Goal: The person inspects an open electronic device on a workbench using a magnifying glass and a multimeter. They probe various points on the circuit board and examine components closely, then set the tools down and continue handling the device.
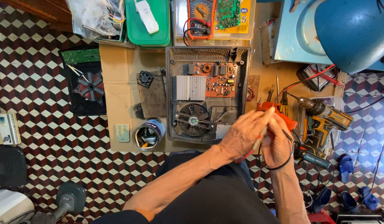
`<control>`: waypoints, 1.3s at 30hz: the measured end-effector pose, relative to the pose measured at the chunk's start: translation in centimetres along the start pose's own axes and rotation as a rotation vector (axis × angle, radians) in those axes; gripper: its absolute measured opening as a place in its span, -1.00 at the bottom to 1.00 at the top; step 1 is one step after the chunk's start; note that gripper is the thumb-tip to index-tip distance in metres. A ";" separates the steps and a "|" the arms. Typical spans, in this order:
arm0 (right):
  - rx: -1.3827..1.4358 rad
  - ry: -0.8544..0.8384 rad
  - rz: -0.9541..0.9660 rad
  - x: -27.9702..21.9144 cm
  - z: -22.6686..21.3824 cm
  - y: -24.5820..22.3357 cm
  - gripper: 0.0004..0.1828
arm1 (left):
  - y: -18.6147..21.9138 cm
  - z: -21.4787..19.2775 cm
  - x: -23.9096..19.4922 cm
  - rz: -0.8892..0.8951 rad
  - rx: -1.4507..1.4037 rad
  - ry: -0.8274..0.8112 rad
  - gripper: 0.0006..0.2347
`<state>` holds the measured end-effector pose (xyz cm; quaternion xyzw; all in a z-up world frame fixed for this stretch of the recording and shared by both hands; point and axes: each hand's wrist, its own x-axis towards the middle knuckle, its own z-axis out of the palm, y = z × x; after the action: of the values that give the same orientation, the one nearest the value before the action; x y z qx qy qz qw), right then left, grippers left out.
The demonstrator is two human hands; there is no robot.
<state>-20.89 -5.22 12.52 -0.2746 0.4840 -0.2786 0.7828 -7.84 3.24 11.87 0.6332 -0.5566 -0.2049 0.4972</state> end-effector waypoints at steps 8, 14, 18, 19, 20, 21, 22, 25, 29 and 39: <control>-0.636 0.067 -0.235 0.0 0.4 -1.0 -0.65 | -1.1 -1.7 -2.9 -0.042 0.066 -0.034 -0.46; -1.519 0.020 -0.561 1.2 0.5 -2.3 -0.66 | -8.8 -4.8 -2.6 -0.314 0.321 -0.108 -0.45; -1.749 -0.073 -0.578 1.7 0.1 -2.2 -0.52 | -11.5 -5.8 0.4 -0.364 0.351 -0.158 -0.43; -1.801 -0.070 -0.549 1.8 0.0 -2.1 -0.48 | -11.7 -5.8 1.0 -0.389 0.368 -0.184 -0.43; -1.799 -0.076 -0.542 1.8 0.1 -1.9 -0.48 | -11.8 -5.9 1.4 -0.410 0.376 -0.210 -0.45; -1.797 -0.081 -0.536 1.9 0.2 -1.8 -0.47 | -11.9 -5.9 1.7 -0.432 0.384 -0.236 -0.47; -1.795 -0.086 -0.528 2.0 0.3 -1.6 -0.47 | -11.9 -5.9 1.9 -0.453 0.392 -0.263 -0.49; -1.749 -0.127 -0.495 2.4 0.6 -1.2 -0.44 | -12.1 -5.5 2.0 -0.478 0.380 -0.270 -0.53; -1.720 -0.178 -0.480 3.2 1.0 -0.2 -0.37 | -12.8 -4.9 1.3 -0.452 0.408 -0.255 -0.51; -1.756 -0.237 -0.430 4.5 1.6 2.1 -0.46 | -13.1 -5.3 -0.2 -0.427 0.312 -0.065 -0.55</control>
<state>-17.39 -6.68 9.00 -0.8830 0.3767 0.0801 0.2682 2.96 4.05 2.82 0.7982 -0.4511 -0.2373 0.3210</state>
